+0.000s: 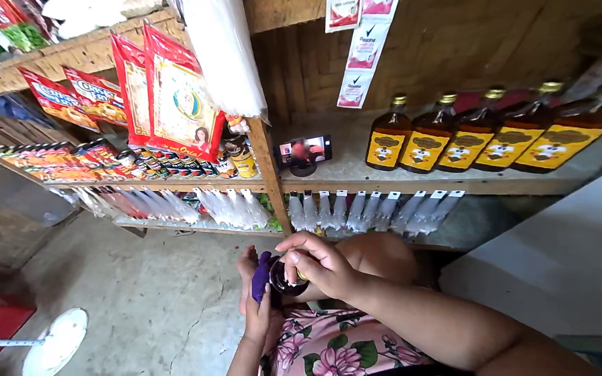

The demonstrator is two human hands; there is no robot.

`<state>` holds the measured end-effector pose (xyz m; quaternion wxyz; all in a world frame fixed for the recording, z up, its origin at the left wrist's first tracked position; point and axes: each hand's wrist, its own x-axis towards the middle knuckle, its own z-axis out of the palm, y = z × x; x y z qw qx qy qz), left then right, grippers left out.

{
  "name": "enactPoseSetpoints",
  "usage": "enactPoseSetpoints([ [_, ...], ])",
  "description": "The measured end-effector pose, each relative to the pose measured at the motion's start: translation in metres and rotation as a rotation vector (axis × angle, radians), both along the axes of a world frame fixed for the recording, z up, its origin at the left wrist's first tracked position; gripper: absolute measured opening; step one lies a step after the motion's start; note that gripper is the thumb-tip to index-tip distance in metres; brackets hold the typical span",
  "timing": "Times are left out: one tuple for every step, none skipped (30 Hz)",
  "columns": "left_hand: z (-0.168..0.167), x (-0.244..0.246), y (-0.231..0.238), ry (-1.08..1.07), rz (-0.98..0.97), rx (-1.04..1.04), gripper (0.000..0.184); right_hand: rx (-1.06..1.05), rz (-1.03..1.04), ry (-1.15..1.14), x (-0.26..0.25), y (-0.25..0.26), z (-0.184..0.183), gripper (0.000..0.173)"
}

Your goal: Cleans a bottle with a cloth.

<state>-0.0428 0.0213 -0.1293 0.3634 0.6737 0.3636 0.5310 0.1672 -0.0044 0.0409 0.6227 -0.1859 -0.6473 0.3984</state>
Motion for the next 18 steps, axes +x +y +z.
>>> enactPoseSetpoints([
  [0.007,0.004,-0.003,-0.029,-0.009,-0.003,0.059,0.007,-0.009,0.002,0.001,0.001,-0.001,0.025],
  [0.014,0.008,-0.006,-0.061,-0.007,-0.004,0.059,0.02,-0.033,-0.006,0.001,0.002,-0.001,0.025],
  [0.022,0.013,-0.01,-0.088,-0.01,0.008,0.06,0.034,-0.068,-0.022,0.003,0.004,-0.002,0.025],
  [0.033,0.017,-0.012,-0.096,-0.016,0.043,0.061,0.046,-0.114,-0.042,0.004,0.005,-0.002,0.025],
  [0.043,0.022,-0.013,-0.068,-0.017,0.107,0.061,0.051,-0.155,-0.063,0.005,0.006,-0.004,0.025],
  [0.057,0.025,-0.013,0.0,-0.032,0.193,0.06,0.051,-0.186,-0.074,0.006,0.007,-0.004,0.025],
  [0.071,0.029,-0.012,0.087,-0.046,0.277,0.058,0.05,-0.205,-0.083,0.006,0.008,-0.005,0.025],
  [0.085,0.034,-0.012,0.171,-0.034,0.343,0.06,0.047,-0.211,-0.093,0.007,0.008,-0.005,0.025],
  [0.096,0.04,-0.013,0.229,-0.006,0.379,0.062,0.043,-0.211,-0.101,0.007,0.007,-0.005,0.025],
  [0.103,0.045,-0.014,0.265,0.031,0.399,0.062,0.037,-0.215,-0.114,0.008,0.006,-0.005,0.025],
  [0.106,0.049,-0.013,0.287,0.066,0.413,0.06,0.023,-0.227,-0.137,0.008,0.005,-0.004,0.025],
  [0.107,0.051,-0.011,0.3,0.086,0.422,0.059,0.007,-0.254,-0.164,0.01,0.003,-0.001,0.026],
  [0.106,0.052,-0.009,0.307,0.091,0.431,0.057,-0.007,-0.291,-0.193,0.012,0.001,0.003,0.026],
  [0.106,0.052,-0.006,0.307,0.094,0.44,0.056,-0.001,-0.327,-0.21,0.016,-0.003,0.01,0.027],
  [0.105,0.051,-0.004,0.304,0.091,0.441,0.055,0.021,-0.329,-0.204,0.022,-0.01,0.021,0.027],
  [0.105,0.05,-0.004,0.301,0.087,0.435,0.054,0.051,-0.279,-0.168,0.03,-0.022,0.035,0.026],
  [0.105,0.049,-0.004,0.299,0.083,0.422,0.054,0.09,-0.157,-0.112,0.038,-0.035,0.051,0.025],
  [0.105,0.047,-0.005,0.308,0.083,0.403,0.054,0.127,0.04,-0.061,0.047,-0.049,0.067,0.031],
])
